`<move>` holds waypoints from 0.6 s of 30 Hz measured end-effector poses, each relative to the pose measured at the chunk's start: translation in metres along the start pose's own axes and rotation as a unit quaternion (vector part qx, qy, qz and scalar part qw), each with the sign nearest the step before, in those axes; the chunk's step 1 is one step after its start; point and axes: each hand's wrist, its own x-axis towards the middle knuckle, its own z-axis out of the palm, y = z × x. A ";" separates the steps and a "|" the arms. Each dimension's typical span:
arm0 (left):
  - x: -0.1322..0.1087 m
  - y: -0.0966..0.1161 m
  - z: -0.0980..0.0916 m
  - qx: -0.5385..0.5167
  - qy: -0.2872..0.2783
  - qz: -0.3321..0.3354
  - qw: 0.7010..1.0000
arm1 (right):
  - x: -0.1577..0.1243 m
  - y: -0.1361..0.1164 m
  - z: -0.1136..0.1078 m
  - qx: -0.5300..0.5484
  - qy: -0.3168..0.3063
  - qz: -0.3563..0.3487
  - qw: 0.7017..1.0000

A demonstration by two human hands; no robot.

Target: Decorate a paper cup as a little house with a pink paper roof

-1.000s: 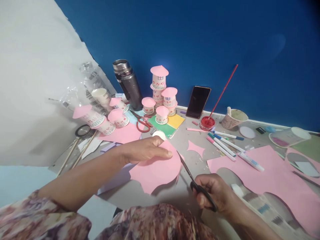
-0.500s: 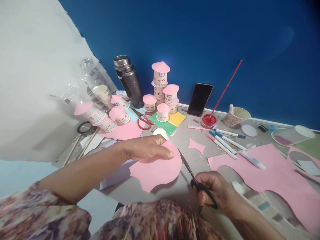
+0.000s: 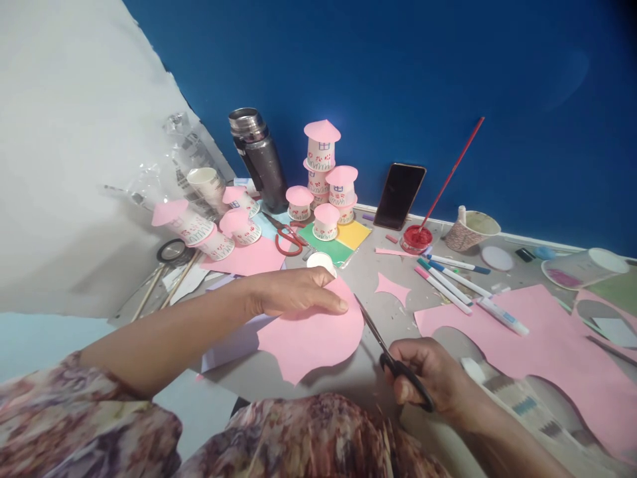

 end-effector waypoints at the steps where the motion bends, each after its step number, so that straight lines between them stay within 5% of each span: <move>1: 0.000 0.001 0.000 0.004 -0.002 0.002 1.000 | 0.000 0.000 0.000 0.003 -0.001 0.000 1.000; 18: -0.001 -0.001 -0.001 0.009 0.002 0.013 1.000 | 0.000 0.008 -0.004 0.033 -0.001 -0.002 0.999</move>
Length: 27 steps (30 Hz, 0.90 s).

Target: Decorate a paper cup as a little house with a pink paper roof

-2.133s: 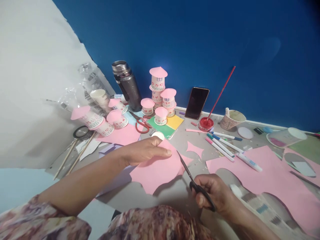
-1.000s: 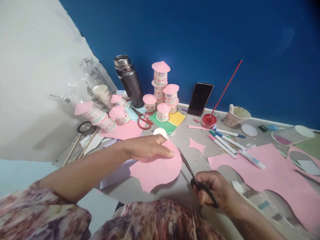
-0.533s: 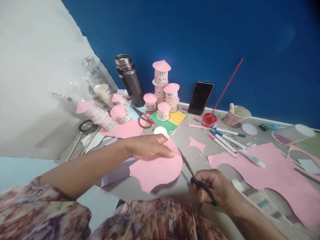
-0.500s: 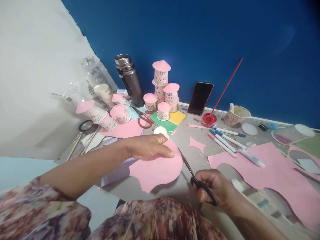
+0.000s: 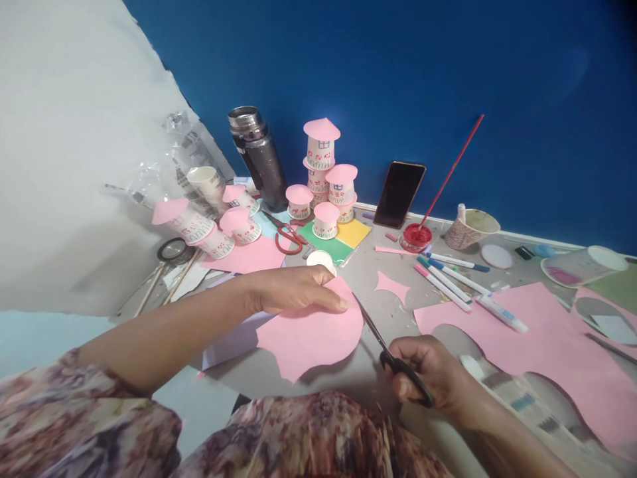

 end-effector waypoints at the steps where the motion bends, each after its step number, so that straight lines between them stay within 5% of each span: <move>1: 0.000 0.000 0.000 -0.004 -0.002 -0.003 1.000 | 0.000 0.000 0.000 -0.001 0.000 -0.002 1.000; 27: 0.004 0.009 -0.002 -0.105 -0.143 -0.018 0.984 | -0.001 -0.008 0.004 -0.052 -0.015 0.003 0.999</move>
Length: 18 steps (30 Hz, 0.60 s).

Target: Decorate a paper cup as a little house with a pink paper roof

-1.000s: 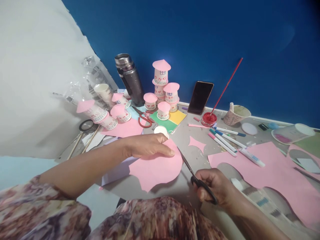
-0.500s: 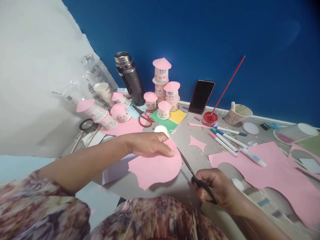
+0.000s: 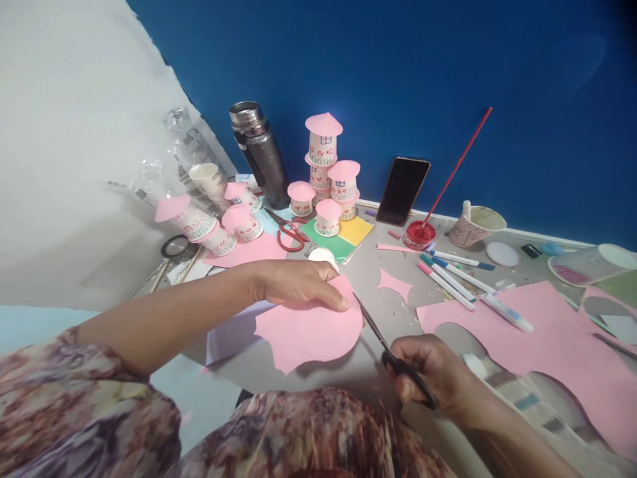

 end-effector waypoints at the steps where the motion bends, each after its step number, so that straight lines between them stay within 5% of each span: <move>1: 0.000 0.000 0.000 0.005 -0.006 0.000 1.000 | 0.000 0.001 0.000 0.003 0.003 0.002 1.000; 18: -0.001 0.006 -0.006 0.086 -0.031 0.036 0.995 | 0.001 0.005 -0.001 0.014 0.026 0.010 1.000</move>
